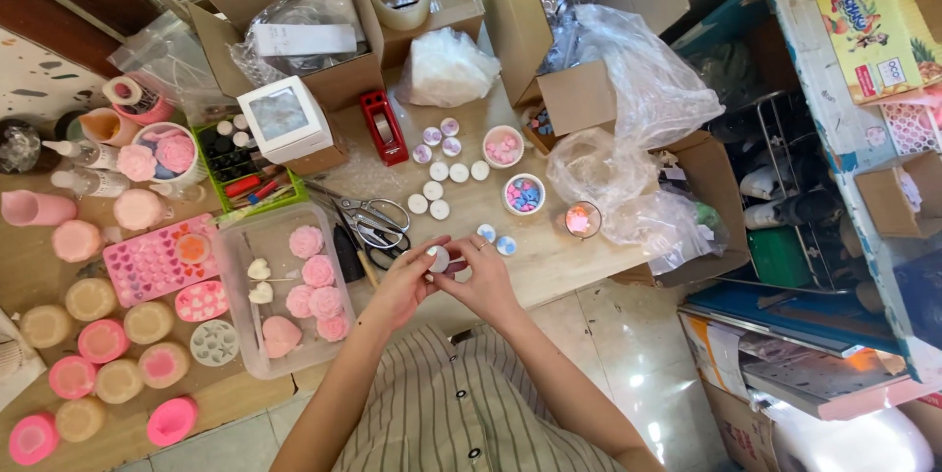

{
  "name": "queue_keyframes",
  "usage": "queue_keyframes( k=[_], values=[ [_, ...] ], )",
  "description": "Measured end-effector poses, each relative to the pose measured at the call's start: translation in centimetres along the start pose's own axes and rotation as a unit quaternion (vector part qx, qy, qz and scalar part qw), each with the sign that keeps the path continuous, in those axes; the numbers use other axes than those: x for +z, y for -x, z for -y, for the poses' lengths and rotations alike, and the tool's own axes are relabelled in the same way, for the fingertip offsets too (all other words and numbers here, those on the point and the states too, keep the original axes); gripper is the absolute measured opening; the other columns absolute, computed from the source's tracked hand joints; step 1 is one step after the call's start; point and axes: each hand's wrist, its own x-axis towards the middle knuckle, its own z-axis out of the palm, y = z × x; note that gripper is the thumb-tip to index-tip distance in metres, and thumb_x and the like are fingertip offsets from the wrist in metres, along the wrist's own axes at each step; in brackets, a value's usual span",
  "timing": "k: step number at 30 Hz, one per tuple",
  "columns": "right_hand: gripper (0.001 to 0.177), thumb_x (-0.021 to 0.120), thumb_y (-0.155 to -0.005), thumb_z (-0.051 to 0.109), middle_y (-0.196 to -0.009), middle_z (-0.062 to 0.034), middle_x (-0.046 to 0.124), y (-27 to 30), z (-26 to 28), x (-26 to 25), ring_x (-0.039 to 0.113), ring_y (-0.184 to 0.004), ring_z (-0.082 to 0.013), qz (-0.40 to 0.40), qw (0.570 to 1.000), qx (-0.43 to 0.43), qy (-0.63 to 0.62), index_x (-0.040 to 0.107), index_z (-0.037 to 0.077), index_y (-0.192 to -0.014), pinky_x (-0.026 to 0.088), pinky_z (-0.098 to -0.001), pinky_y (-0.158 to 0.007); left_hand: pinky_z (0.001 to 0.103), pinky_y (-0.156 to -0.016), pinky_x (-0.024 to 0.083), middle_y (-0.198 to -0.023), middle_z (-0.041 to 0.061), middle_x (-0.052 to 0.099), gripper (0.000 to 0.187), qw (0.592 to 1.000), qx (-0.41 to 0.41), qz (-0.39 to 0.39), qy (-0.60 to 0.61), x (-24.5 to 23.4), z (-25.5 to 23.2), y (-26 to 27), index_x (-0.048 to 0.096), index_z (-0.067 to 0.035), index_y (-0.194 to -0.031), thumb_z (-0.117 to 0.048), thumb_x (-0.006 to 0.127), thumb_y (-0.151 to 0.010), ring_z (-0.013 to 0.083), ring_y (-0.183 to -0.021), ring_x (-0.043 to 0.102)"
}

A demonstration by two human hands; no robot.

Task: The person is assembling and heating small decorative candles.

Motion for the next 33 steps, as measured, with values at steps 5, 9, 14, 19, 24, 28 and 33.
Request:
queue_keyframes(
  k=[5, 9, 14, 19, 24, 28, 33],
  values=[
    [0.036, 0.076, -0.079, 0.014, -0.099, -0.0087, 0.073, 0.6, -10.9, -0.3, 0.068, -0.083, -0.0211, 0.001, 0.979, 0.181, -0.094, 0.071, 0.006, -0.114, 0.056, -0.0349, -0.068, 0.035, -0.091, 0.060, -0.126, 0.023, 0.069, 0.041, 0.998, -0.016, -0.057, 0.029, 0.0, 1.5, -0.8, 0.055, 0.001, -0.136, -0.022, 0.046, -0.104, 0.0296, -0.112, 0.072],
    [0.030, 0.068, -0.089, 0.018, -0.095, -0.0200, 0.076, -2.1, -19.8, -1.1, 0.073, -0.089, -0.0368, -0.081, 0.945, 0.275, 0.157, 0.074, 0.007, -0.115, 0.056, -0.0483, -0.078, 0.035, -0.081, 0.062, -0.121, 0.023, 0.071, 0.044, 0.996, -0.004, -0.082, 0.030, 1.4, 0.7, -0.8, 0.059, 0.003, -0.128, -0.032, 0.045, -0.105, 0.0309, -0.102, 0.075],
    [0.036, 0.069, -0.089, 0.025, -0.093, -0.0251, 0.073, -5.6, -21.9, -2.1, 0.071, -0.088, -0.0425, -0.002, 0.920, 0.273, 0.283, 0.071, 0.007, -0.120, 0.056, -0.0539, -0.079, 0.034, -0.079, 0.063, -0.122, 0.023, 0.071, 0.040, 0.993, -0.001, -0.095, 0.069, 2.5, -0.4, -0.7, 0.059, 0.004, -0.125, -0.028, 0.049, -0.104, 0.0322, -0.105, 0.074],
    [0.034, 0.072, -0.089, 0.034, -0.095, -0.0227, 0.074, -6.7, -24.0, -1.8, 0.073, -0.091, -0.0393, 0.075, 0.885, 0.319, 0.331, 0.074, 0.005, -0.107, 0.058, -0.0511, -0.081, 0.033, -0.081, 0.064, -0.124, 0.025, 0.070, 0.035, 0.991, 0.008, -0.084, 0.104, 3.0, -0.7, -0.4, 0.059, 0.005, -0.125, -0.021, 0.053, -0.103, 0.0345, -0.109, 0.073],
    [0.026, 0.071, -0.090, 0.028, -0.088, -0.0222, 0.075, -6.5, -24.6, -1.7, 0.073, -0.084, -0.0398, 0.047, 0.898, 0.253, 0.357, 0.075, 0.006, -0.102, 0.059, -0.0522, -0.076, 0.033, -0.079, 0.064, -0.123, 0.026, 0.069, 0.038, 0.988, 0.013, -0.094, 0.118, 3.4, -0.4, -0.4, 0.059, 0.004, -0.125, -0.026, 0.051, -0.104, 0.0349, -0.110, 0.072],
    [0.020, 0.068, -0.091, 0.022, -0.088, -0.0213, 0.075, -6.3, -25.3, -1.7, 0.074, -0.083, -0.0398, 0.059, 0.902, 0.198, 0.378, 0.076, 0.006, -0.099, 0.059, -0.0520, -0.076, 0.034, -0.079, 0.063, -0.125, 0.023, 0.069, 0.042, 0.988, 0.009, -0.108, 0.110, 4.3, -0.7, -0.5, 0.059, 0.001, -0.127, -0.031, 0.045, -0.105, 0.0323, -0.111, 0.072],
    [0.017, 0.060, -0.095, 0.015, -0.088, -0.0214, 0.074, -6.2, -26.1, -1.7, 0.074, -0.084, -0.0395, 0.067, 0.899, 0.190, 0.390, 0.076, 0.008, -0.098, 0.059, -0.0512, -0.075, 0.038, -0.092, 0.059, -0.130, 0.023, 0.067, 0.043, 0.987, 0.035, -0.086, 0.130, 5.2, -1.0, -0.9, 0.055, 0.001, -0.130, -0.030, 0.038, -0.106, 0.0313, -0.118, 0.069]
  ],
)
